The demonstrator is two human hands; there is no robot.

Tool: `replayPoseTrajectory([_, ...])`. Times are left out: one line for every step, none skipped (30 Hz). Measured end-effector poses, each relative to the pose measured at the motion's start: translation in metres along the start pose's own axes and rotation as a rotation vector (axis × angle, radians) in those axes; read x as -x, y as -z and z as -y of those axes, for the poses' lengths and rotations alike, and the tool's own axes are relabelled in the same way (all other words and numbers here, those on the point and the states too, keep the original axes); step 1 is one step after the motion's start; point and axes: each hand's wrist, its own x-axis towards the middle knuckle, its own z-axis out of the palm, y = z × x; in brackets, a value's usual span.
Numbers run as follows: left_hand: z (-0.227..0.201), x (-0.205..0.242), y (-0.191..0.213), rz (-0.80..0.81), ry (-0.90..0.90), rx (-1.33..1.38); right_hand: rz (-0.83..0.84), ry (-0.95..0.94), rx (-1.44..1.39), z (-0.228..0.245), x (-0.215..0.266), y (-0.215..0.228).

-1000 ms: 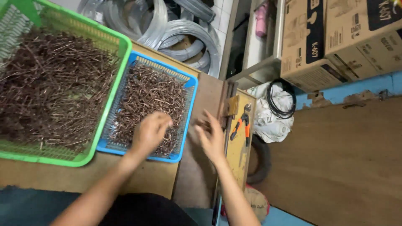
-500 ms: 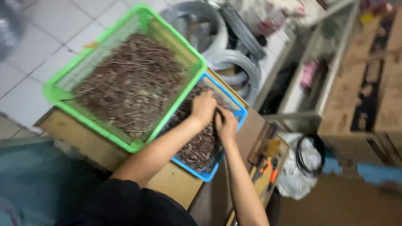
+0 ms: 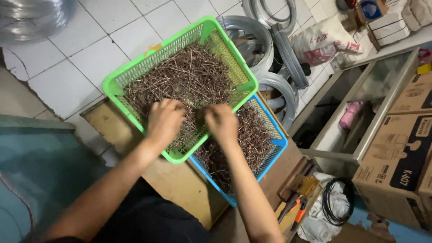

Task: Manually bending metal wires into hooks using a specialized jig on a workbench and sorting them into plastic baskets.

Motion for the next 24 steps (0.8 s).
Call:
replayPoseTrajectory([0.011, -0.002, 0.001, -0.003, -0.004, -0.002, -0.005, 0.001, 0.0, 0.001, -0.002, -0.02])
replayPoseTrajectory([0.022, -0.003, 0.001, -0.034, -0.001, -0.05, 0.112, 0.05, 0.089, 0.002, -0.003, -0.04])
replayPoseTrajectory([0.034, -0.003, 0.002, -0.066, 0.001, -0.098, 0.229, 0.1, 0.179, 0.003, -0.003, -0.062])
replayPoseTrajectory([0.041, -0.002, -0.007, -0.065, 0.007, -0.099, 0.232, 0.102, 0.176, 0.012, -0.007, -0.062])
replayPoseTrajectory([0.048, -0.001, -0.016, -0.101, 0.014, -0.093, 0.277, 0.063, 0.232, 0.02, -0.011, -0.062])
replayPoseTrajectory([0.057, 0.001, -0.024, -0.138, 0.026, -0.089, 0.325, 0.028, 0.285, 0.03, -0.014, -0.063])
replayPoseTrajectory([0.057, 0.001, -0.029, -0.139, 0.038, -0.092, 0.331, 0.035, 0.279, 0.028, -0.013, -0.066])
replayPoseTrajectory([0.057, 0.0, -0.033, -0.173, 0.04, -0.084, 0.292, 0.111, 0.271, 0.026, -0.013, -0.068])
replayPoseTrajectory([0.057, -0.001, -0.037, -0.207, 0.042, -0.076, 0.251, 0.185, 0.263, 0.024, -0.013, -0.07])
replayPoseTrajectory([0.056, -0.002, -0.03, -0.213, 0.046, -0.082, 0.248, 0.193, 0.257, 0.022, -0.01, -0.075])
replayPoseTrajectory([0.054, -0.002, -0.024, -0.149, 0.077, -0.011, 0.303, 0.202, 0.247, 0.019, -0.008, -0.081])
replayPoseTrajectory([0.049, -0.003, -0.02, -0.081, 0.105, 0.066, 0.359, 0.207, 0.243, 0.014, -0.003, -0.083])
replayPoseTrajectory([0.052, -0.004, -0.022, -0.085, 0.104, 0.065, 0.357, 0.209, 0.243, 0.019, -0.011, -0.077])
replayPoseTrajectory([0.054, -0.005, -0.024, -0.106, 0.111, 0.101, 0.284, 0.094, 0.056, 0.024, -0.016, -0.069])
replayPoseTrajectory([0.055, -0.005, -0.027, -0.127, 0.118, 0.138, 0.208, -0.02, -0.13, 0.028, -0.021, -0.062])
replayPoseTrajectory([0.056, -0.006, -0.029, -0.13, 0.108, 0.136, 0.197, -0.02, -0.126, 0.023, -0.021, -0.061])
replayPoseTrajectory([0.057, -0.007, -0.031, -0.162, 0.111, 0.145, 0.068, -0.119, -0.303, 0.018, -0.021, -0.06])
replayPoseTrajectory([0.056, -0.005, -0.035, -0.19, 0.12, 0.157, -0.058, -0.219, -0.478, 0.012, -0.018, -0.058])
replayPoseTrajectory([0.05, -0.005, -0.025, -0.19, 0.114, 0.159, -0.063, -0.219, -0.474, 0.027, -0.022, -0.044])
replayPoseTrajectory([0.044, -0.002, -0.016, -0.226, 0.096, 0.242, -0.047, -0.479, -0.771, 0.042, -0.024, -0.03])
replayPoseTrajectory([0.038, 0.0, -0.006, -0.261, 0.078, 0.324, -0.03, -0.74, -1.068, 0.057, -0.026, -0.015])
replayPoseTrajectory([0.034, -0.001, 0.002, -0.259, 0.067, 0.325, -0.041, -0.738, -1.067, 0.052, -0.023, -0.015])
replayPoseTrajectory([0.029, -0.001, 0.01, -0.296, 0.047, 0.46, 0.065, -0.758, -1.071, 0.047, -0.02, -0.014])
replayPoseTrajectory([0.023, -0.001, 0.017, -0.325, 0.027, 0.597, 0.169, -0.781, -1.072, 0.042, -0.015, -0.013])
